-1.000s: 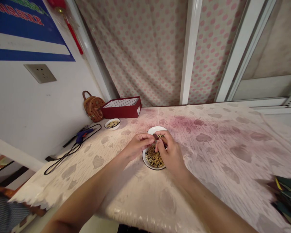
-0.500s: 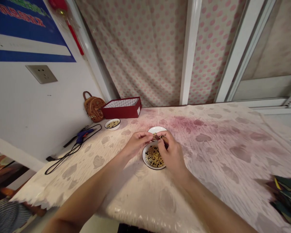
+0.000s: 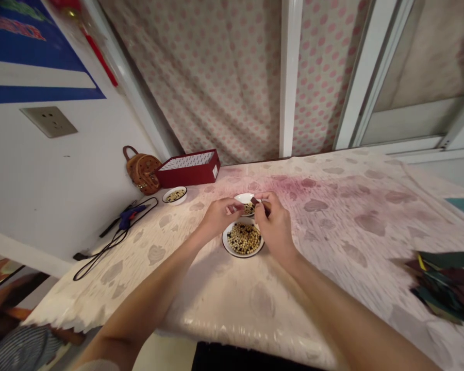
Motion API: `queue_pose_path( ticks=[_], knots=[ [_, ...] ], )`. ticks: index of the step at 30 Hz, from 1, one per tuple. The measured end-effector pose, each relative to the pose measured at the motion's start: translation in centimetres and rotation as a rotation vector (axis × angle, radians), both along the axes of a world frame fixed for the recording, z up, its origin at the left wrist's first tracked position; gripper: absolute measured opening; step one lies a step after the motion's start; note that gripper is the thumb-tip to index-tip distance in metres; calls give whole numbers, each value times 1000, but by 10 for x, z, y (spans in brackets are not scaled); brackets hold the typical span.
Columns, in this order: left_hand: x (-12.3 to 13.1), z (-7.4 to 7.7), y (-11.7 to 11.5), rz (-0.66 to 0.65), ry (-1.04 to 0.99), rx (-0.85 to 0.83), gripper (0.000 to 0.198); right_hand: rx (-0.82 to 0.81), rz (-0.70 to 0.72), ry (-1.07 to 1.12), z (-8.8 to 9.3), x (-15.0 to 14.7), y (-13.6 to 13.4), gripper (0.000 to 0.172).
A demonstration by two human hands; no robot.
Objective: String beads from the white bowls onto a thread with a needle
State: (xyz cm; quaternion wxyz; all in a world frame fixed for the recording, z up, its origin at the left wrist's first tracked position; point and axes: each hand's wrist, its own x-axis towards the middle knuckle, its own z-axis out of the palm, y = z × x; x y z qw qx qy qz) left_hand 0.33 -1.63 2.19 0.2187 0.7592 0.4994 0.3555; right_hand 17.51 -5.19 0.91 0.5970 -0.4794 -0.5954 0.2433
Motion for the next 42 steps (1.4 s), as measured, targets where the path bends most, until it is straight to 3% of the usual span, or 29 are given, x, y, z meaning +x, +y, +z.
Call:
queue_pose_path(
  ticks=[5,9,13,17,22,24,32,36,42],
  knots=[
    [2,5,-29,-325,130,32,11,6,-1,9,2,1,1,16],
    [6,-4,-32,-454,157,60,20,4,-18,-10,5,1,-2,17],
    [5,-11,-29,-408,200,95,14,-10,-13,-16,7,1,-3,18],
    [-1,-3,-30,-318,211,107,9,-8,1,-8,6,0,-3,17],
    [-7,7,-35,-516,151,59,18,-1,1,-13,7,0,-2,18],
    [-6,6,-36,-529,183,55,17,-1,2,-14,6,0,-2,19],
    [-11,5,-29,-324,313,145,15,7,1,-42,4,1,-1,19],
    [-12,6,-28,-335,358,119,13,-5,5,-45,5,1,-1,19],
    [-7,-4,-29,-351,350,155,12,-23,10,-41,5,0,-2,18]
  ],
)
